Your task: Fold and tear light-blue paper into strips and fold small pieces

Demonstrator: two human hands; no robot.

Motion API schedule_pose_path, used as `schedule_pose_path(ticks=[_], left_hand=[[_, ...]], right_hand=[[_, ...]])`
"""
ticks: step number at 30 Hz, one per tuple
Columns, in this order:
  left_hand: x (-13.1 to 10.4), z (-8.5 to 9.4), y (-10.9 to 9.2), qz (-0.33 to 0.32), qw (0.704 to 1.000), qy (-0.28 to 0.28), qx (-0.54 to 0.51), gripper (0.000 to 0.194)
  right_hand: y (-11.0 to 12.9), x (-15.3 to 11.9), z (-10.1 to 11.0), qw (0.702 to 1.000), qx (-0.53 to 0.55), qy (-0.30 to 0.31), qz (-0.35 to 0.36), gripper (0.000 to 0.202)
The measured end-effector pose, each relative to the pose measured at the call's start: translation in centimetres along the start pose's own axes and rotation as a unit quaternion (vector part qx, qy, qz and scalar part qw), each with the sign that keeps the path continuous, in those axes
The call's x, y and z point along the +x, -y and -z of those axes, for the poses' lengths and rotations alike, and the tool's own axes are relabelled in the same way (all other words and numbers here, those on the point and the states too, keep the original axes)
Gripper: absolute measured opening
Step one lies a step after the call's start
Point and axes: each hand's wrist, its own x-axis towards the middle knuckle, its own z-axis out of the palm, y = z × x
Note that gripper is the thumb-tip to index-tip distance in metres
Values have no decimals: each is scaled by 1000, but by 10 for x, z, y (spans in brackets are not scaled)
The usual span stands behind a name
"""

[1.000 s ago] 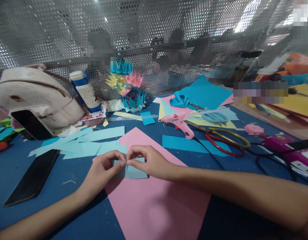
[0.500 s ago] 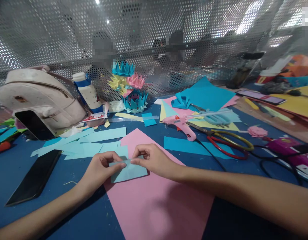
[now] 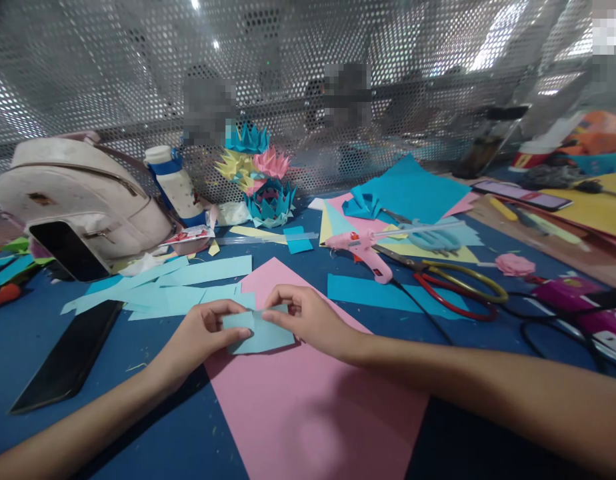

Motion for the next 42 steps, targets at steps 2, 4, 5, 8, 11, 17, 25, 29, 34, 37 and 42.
schedule_pose_path(ticks=[2,4,5,8,11,17,25,29,34,37,42], left_hand=[[0,0,1,26,999,-3,-39,26],[0,-1,1,26,997,-29,-61,26],[-1,-1,2,21,997,-45,-63,26],[-3,-2,1,4,996,-67,-57,27],[-4,-3,-1,-6,996,-69,-59,30],[-5,-3,-3,-5,996,-60,-65,30],[-4,-2,0,-9,996,-52,-74,32],[-4,-2,0,-11,996,-54,-74,31],[-3,0,-3,3,998,-20,-66,28],[-3,1,-4,9,998,-10,-59,31],[-3,1,-1,-10,998,-38,-58,27]], right_hand=[[1,-1,1,1000,15,-6,-12,28],[2,-1,1,999,33,-2,-26,28],[3,-1,1,999,40,1,-34,28],[3,1,0,998,54,-1,-45,27],[2,3,-1,996,74,0,-48,29],[-1,4,-1,993,111,-1,-40,31],[-2,4,-2,993,111,-7,-31,30],[-3,4,-1,994,108,-7,-20,28],[-2,3,-2,994,102,-19,-17,29],[-2,3,-2,994,106,-22,-19,28],[-4,3,-2,992,123,4,-29,28]])
